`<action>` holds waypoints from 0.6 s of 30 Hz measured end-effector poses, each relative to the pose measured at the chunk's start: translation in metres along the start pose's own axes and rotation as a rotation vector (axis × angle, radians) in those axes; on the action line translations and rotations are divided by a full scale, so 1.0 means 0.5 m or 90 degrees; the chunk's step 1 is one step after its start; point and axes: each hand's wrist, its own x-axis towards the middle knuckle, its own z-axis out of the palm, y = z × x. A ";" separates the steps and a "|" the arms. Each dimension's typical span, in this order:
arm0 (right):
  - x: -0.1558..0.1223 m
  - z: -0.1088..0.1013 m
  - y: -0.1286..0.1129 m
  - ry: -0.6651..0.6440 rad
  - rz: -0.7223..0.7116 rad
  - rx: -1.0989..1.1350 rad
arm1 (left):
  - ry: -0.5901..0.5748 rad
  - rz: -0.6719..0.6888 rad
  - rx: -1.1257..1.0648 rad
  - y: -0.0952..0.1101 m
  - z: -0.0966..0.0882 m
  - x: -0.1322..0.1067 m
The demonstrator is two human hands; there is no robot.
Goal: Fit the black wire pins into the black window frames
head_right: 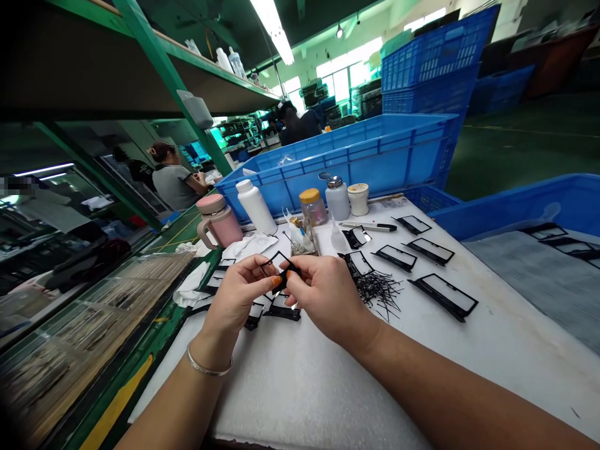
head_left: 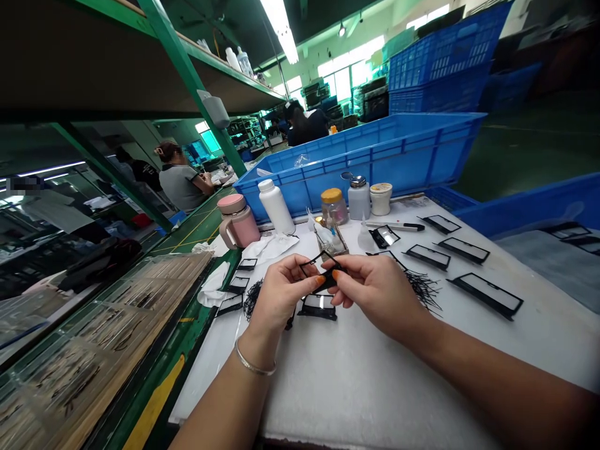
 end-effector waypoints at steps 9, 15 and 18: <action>0.002 -0.001 -0.009 0.003 0.050 0.060 | -0.003 -0.020 -0.011 0.004 -0.003 0.002; 0.002 0.000 -0.008 0.005 0.045 0.058 | 0.007 -0.019 0.000 0.005 -0.004 0.002; 0.003 0.002 -0.007 0.008 0.044 0.060 | 0.006 -0.017 0.006 0.004 -0.005 0.000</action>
